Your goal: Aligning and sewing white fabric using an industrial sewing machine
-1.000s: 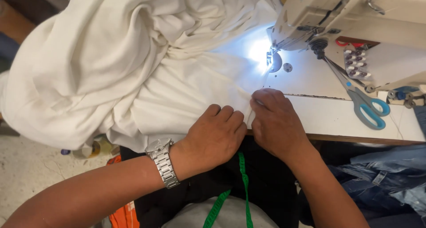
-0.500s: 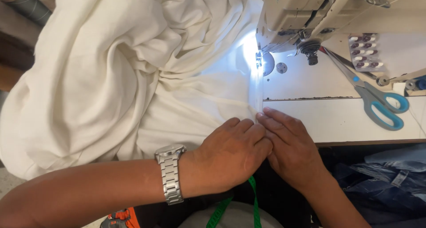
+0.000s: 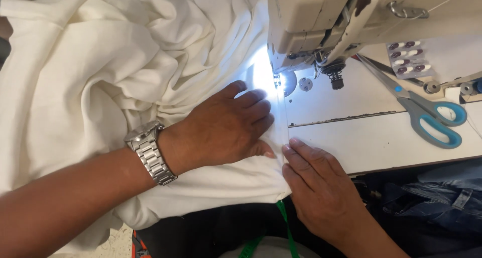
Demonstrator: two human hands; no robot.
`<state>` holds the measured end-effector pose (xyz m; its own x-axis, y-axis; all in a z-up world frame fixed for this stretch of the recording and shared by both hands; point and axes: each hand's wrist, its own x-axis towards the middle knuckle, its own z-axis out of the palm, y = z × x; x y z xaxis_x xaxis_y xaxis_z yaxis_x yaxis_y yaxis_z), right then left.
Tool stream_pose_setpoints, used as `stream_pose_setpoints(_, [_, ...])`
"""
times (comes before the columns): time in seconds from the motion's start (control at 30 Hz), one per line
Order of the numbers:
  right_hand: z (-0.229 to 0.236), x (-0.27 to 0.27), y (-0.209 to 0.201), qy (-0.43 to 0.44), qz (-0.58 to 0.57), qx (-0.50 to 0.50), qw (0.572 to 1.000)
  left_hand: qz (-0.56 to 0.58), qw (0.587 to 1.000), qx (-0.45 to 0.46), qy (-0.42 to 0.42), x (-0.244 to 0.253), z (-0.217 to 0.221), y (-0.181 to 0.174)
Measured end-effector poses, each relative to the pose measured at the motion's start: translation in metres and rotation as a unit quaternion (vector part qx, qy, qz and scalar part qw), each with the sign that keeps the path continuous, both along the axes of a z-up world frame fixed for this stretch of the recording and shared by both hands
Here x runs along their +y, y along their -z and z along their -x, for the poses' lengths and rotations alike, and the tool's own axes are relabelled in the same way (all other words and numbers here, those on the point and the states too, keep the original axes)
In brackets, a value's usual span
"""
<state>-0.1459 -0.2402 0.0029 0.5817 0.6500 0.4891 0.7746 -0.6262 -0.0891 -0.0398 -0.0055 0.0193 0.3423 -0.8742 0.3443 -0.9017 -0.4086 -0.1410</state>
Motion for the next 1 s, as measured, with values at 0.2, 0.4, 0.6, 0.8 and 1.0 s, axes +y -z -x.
stream_pose_setpoints(0.2, [0.0, 0.004, 0.0, 0.003, 0.0, -0.007, 1.0, -0.021, 0.997, -0.071, -0.004, -0.002, -0.001, 0.005])
stream_pose_setpoints(0.4, [0.0, 0.009, -0.001, 0.02, -0.004, -0.027, 0.999, -0.057, 0.993, -0.098, -0.014, -0.006, 0.002, 0.005])
stream_pose_setpoints(0.6, [-0.001, 0.006, 0.002, 0.009, 0.008, 0.006, 1.0, -0.033, 0.997, -0.061, -0.027, -0.011, 0.007, 0.009])
stream_pose_setpoints(0.8, [-0.002, 0.003, 0.008, 0.003, 0.007, 0.021, 1.0, 0.048, 0.998, 0.03, -0.014, 0.003, 0.009, 0.01])
stream_pose_setpoints(1.0, [-0.002, 0.007, 0.008, 0.018, -0.028, 0.013, 0.999, 0.026, 0.999, 0.046, 0.0, -0.001, 0.004, 0.01])
